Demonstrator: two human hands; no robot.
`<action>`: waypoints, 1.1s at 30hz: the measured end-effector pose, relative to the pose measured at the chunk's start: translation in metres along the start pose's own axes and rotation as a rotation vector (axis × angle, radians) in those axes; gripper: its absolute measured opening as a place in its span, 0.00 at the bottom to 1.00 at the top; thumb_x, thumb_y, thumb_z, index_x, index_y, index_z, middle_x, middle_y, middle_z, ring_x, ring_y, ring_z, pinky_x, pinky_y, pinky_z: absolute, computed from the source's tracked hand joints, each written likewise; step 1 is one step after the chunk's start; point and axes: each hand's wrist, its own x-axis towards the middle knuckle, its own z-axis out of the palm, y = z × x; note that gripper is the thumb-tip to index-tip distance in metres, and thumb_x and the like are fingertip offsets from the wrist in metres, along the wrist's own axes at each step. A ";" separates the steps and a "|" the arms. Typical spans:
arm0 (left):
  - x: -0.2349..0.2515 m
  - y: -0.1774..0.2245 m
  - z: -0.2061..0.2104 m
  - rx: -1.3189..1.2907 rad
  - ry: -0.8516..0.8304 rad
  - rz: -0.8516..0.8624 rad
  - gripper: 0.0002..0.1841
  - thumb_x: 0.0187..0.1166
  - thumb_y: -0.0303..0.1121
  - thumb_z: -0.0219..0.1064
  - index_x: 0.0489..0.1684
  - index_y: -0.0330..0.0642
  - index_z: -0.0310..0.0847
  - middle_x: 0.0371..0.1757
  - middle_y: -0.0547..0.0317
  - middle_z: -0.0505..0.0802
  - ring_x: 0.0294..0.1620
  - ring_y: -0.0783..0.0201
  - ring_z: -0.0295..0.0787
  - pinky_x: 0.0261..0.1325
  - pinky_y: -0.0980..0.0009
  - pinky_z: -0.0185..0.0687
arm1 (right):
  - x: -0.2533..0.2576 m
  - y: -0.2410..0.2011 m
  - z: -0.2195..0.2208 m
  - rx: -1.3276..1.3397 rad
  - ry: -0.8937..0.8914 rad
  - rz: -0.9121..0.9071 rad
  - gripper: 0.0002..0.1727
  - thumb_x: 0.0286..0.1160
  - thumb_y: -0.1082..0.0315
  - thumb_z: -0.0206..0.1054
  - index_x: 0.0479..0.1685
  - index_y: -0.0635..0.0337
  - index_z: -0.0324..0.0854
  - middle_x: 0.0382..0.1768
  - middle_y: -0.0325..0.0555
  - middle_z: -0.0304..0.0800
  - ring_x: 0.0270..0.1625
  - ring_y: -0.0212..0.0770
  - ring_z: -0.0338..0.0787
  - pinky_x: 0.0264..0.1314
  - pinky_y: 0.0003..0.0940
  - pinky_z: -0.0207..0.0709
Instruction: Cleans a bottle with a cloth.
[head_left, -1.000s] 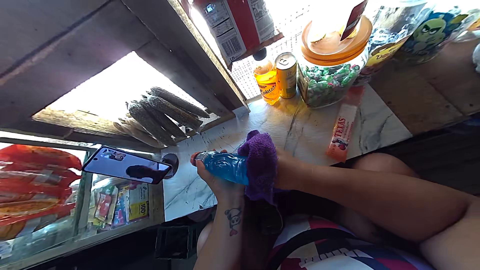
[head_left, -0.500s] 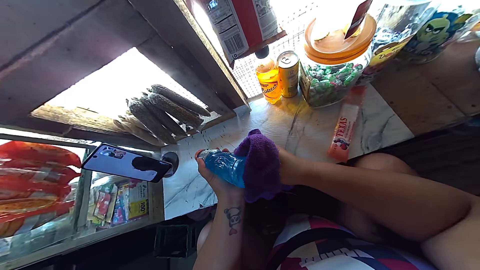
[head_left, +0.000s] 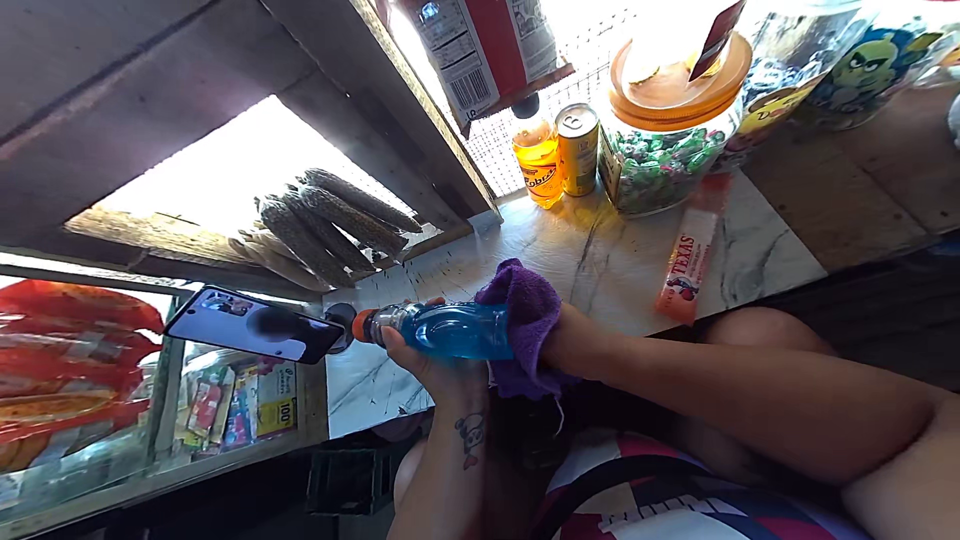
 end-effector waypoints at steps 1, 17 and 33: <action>0.001 -0.001 -0.002 -0.013 -0.009 -0.004 0.26 0.88 0.61 0.36 0.47 0.58 0.77 0.40 0.68 0.93 0.45 0.69 0.92 0.46 0.67 0.89 | 0.001 0.003 -0.001 -0.035 0.008 -0.037 0.11 0.72 0.75 0.69 0.52 0.64 0.82 0.40 0.35 0.89 0.46 0.19 0.86 0.54 0.20 0.80; 0.000 -0.001 -0.002 -0.012 -0.044 -0.119 0.26 0.90 0.58 0.35 0.48 0.57 0.78 0.39 0.67 0.93 0.42 0.70 0.93 0.42 0.71 0.90 | -0.004 -0.017 -0.024 -0.111 -0.165 0.184 0.08 0.85 0.76 0.57 0.52 0.66 0.81 0.39 0.41 0.83 0.44 0.24 0.80 0.53 0.24 0.76; -0.020 -0.017 -0.030 0.444 -0.397 0.330 0.46 0.71 0.72 0.60 0.75 0.41 0.59 0.56 0.70 0.89 0.60 0.78 0.86 0.66 0.72 0.84 | 0.002 0.015 -0.017 -0.741 -0.237 -0.349 0.18 0.75 0.64 0.67 0.56 0.70 0.86 0.56 0.64 0.90 0.67 0.56 0.86 0.72 0.51 0.75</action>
